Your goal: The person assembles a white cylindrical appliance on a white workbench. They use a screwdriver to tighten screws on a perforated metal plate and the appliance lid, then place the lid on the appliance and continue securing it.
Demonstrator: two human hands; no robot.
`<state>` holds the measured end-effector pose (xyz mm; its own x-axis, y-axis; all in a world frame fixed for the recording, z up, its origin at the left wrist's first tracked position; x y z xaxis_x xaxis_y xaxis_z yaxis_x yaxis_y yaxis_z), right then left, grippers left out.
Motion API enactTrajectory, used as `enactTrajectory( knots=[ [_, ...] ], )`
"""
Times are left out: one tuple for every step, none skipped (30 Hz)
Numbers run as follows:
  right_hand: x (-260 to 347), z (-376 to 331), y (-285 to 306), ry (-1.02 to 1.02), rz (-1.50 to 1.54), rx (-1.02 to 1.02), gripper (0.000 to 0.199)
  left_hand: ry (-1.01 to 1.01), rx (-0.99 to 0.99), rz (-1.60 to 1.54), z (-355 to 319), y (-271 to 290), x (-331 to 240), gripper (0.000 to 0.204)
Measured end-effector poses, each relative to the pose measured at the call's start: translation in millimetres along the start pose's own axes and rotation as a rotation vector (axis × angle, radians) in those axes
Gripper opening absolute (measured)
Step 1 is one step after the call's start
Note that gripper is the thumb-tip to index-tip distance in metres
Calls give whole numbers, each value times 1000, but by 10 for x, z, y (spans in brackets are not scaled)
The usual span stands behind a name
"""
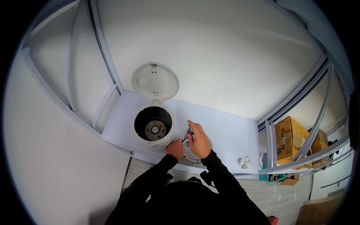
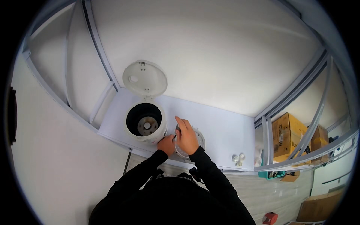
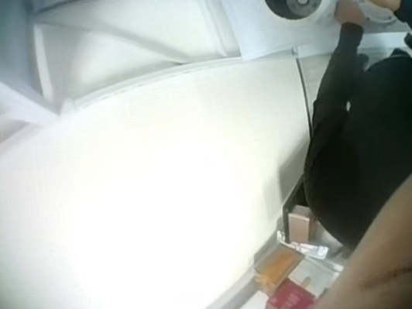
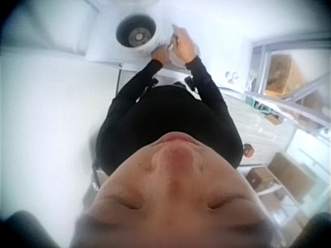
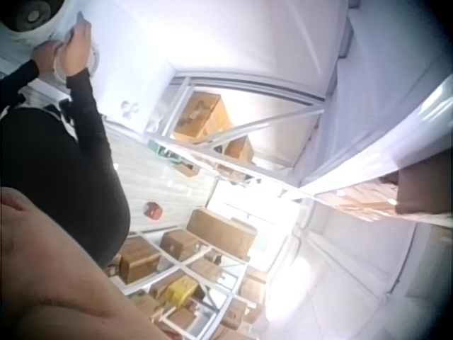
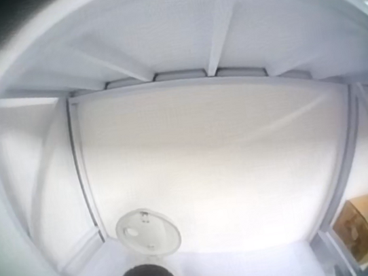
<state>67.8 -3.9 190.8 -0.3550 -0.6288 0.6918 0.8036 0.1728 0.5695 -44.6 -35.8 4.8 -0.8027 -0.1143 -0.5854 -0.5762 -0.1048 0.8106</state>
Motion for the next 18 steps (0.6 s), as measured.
enactTrajectory(
  knots=[
    [0,0,12,4,12,-5,60,-2,-20,18,6,0,3,22],
    [0,0,26,9,24,-9,60,-5,-40,35,11,0,4,20],
    [-1,1,41,13,36,-14,60,-7,-60,53,19,1,6,19],
    [-13,-12,64,14,36,-19,60,2,-47,84,23,10,-26,18],
    [-25,-24,92,14,36,-24,60,12,-34,115,27,17,-61,18],
    [-39,-36,118,15,36,-30,60,21,-21,146,30,25,-94,17],
    [-49,-48,140,14,41,-32,60,25,-33,172,32,19,-101,16],
    [-60,-60,162,13,47,-34,60,30,-45,197,36,13,-105,16],
    [-72,-70,187,12,52,-36,60,34,-57,221,42,8,-110,15],
    [-71,-78,220,17,42,-49,60,24,-75,228,46,-7,-93,15],
    [-69,-87,264,21,33,-61,59,14,-93,235,46,-20,-72,14],
    [-75,-95,306,26,23,-72,58,5,-111,242,38,-33,-50,14],
    [-111,-111,362,21,40,-92,57,-22,-137,225,19,-25,-78,13],
    [-153,-120,419,16,57,-110,56,-48,-164,208,-2,-17,-104,13],
    [-189,-126,474,12,74,-129,55,-74,-191,191,-22,-8,-130,12],
    [-211,-126,518,2,79,-141,54,-96,-200,163,-42,-8,-135,12],
    [-224,-121,565,-8,84,-153,52,-118,-209,136,-61,-5,-138,11],
    [-234,-119,606,-17,89,-165,51,-139,-218,108,-78,-6,-147,10]
  ],
)
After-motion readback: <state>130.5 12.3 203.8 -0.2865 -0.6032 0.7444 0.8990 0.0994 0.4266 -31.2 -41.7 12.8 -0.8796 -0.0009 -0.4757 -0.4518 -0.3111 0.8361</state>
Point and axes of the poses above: each hand's wrist, its own z-axis towards the middle knuckle, its own y-axis out of the back of the hand, x = y × z, the point moved 7 cm from there along z, towards the middle knuckle, and after that the axes turned 4 degrees about -y, right-handed, at the moved point
